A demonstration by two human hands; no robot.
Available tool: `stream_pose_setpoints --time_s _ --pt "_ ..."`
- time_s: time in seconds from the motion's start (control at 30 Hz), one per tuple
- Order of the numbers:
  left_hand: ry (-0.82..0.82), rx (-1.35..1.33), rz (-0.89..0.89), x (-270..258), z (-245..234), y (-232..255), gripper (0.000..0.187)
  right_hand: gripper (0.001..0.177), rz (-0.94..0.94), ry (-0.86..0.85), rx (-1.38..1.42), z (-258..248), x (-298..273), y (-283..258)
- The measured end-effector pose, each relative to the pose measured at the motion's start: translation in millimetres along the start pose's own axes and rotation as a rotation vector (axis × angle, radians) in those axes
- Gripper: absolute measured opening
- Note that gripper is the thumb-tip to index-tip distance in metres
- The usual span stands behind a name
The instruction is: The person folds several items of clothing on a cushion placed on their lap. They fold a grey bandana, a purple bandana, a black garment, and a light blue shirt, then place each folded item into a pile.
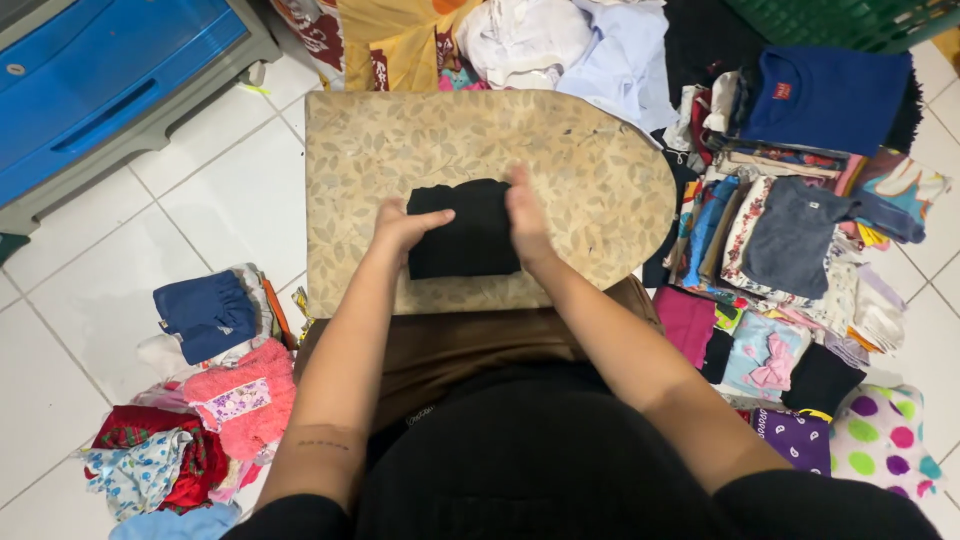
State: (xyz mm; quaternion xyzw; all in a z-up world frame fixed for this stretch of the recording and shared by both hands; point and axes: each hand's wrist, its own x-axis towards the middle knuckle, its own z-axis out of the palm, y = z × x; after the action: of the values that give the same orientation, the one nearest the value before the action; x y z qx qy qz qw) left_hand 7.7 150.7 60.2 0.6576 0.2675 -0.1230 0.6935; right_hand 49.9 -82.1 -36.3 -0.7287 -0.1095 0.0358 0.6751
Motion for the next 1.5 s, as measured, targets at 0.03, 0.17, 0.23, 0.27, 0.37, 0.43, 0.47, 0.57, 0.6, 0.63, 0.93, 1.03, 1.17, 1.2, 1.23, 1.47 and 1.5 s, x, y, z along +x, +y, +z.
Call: stream_pose_setpoints --time_s 0.03,0.17,0.23,0.27,0.37,0.43,0.47,0.57,0.6,0.63,0.93,1.03,1.17,1.2,1.23,1.47,1.5 --pt "-0.003 0.003 0.015 -6 5 9 0.061 0.059 0.09 0.141 0.055 -10 -7 -6" --pt "0.102 0.375 0.471 -37 41 38 0.055 0.066 0.895 0.177 0.56 -56 -19 -54" --pt "0.197 0.716 0.904 -54 62 36 0.05 0.068 0.83 0.027 0.767 -77 -27 -73" --pt "0.24 0.877 1.134 -58 72 36 0.045 0.068 0.792 -0.055 0.867 -86 -25 -79" --pt "0.25 1.134 1.491 -61 97 21 0.028 0.063 0.726 0.138 0.71 -103 -17 -81" --pt "0.205 1.186 1.479 -59 102 0 0.024 0.057 0.661 0.376 0.278 -109 -18 -74" --pt "0.179 1.185 1.408 -58 100 -12 0.029 0.055 0.62 0.491 0.059 -110 -19 -71" --pt "0.084 1.237 1.261 -47 89 -42 0.048 0.053 0.051 0.439 -0.502 -103 -25 -71" --pt "0.048 1.262 1.217 -45 85 -51 0.056 0.053 -0.161 0.339 -0.67 -98 -32 -74" --pt "0.02 1.254 1.201 -41 83 -59 0.058 0.053 -0.373 0.23 -0.833 -88 -38 -76" --pt "-0.076 1.158 1.097 -23 59 -60 0.08 0.061 -0.14 -0.128 -0.729 -52 -25 -38" --pt "0.024 1.111 1.051 -27 59 -51 0.084 0.067 0.268 0.314 -0.309 -68 -40 -14" --pt "-0.032 1.056 1.025 -33 78 -29 0.082 0.081 0.77 -0.141 1.024 -86 -56 -16" --pt "-0.047 1.065 1.002 -38 83 -26 0.08 0.086 0.727 -0.289 1.259 -88 -59 -22" --pt "-0.085 1.128 1.004 -44 92 -25 0.08 0.075 0.798 -0.155 1.137 -93 -59 -28" --pt "-0.089 0.871 0.947 -75 112 -48 0.068 0.057 0.641 -0.008 0.775 -133 -86 -68" --pt "-0.007 0.73 0.894 -73 113 -51 0.064 0.063 0.614 -0.012 0.818 -143 -93 -72"
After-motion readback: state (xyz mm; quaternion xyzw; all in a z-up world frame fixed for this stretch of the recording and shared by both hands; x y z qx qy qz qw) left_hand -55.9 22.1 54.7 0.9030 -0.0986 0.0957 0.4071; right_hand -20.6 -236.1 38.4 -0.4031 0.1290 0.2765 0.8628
